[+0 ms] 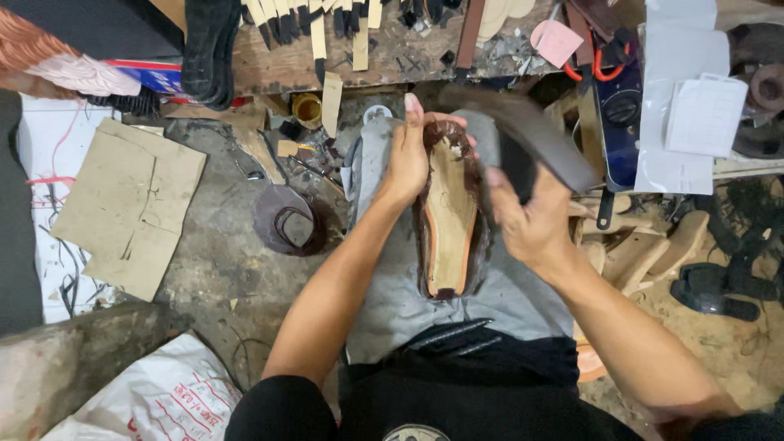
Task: The person sits and works a brown patterned leather shoe upper over a wooden last with an insole, stretching and tucking the upper edges around the last by hand. They tap and press the leather with a hammer and trim excess material with scissors, then press the fitted upper into place.
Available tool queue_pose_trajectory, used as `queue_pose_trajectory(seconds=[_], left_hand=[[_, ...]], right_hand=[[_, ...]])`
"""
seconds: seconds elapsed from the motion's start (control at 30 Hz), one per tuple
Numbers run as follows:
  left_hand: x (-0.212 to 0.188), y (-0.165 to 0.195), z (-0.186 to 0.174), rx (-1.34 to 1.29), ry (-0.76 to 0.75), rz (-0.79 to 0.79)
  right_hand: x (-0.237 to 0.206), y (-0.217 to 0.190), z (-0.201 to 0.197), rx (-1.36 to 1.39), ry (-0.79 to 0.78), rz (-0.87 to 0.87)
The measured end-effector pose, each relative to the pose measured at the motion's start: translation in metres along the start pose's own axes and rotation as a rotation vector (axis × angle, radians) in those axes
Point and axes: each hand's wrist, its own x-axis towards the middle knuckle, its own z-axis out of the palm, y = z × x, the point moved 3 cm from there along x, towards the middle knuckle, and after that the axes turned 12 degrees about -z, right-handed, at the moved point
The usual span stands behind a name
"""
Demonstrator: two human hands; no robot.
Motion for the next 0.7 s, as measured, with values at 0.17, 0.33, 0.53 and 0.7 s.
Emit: queue_pose_trajectory(seconds=[0.17,0.33,0.53,0.7], left_hand=[[0.000,0.004,0.003,-0.039,0.005,0.007],[-0.004,0.002,-0.002,0.051,0.061,-0.002],[0.000,0.000,-0.001,0.021,0.018,-0.006],[-0.001,0.001,-0.001,0.187,0.067,0.065]], right_hand=[[-0.009,0.009,-0.009,0.089,-0.038,0.096],[-0.050,0.031,-0.006,-0.032,-0.032,0.157],[-0.067,0.030,-0.009,0.166,0.139,0.002],[-0.073,0.018,-0.021,-0.114,-0.059,0.270]])
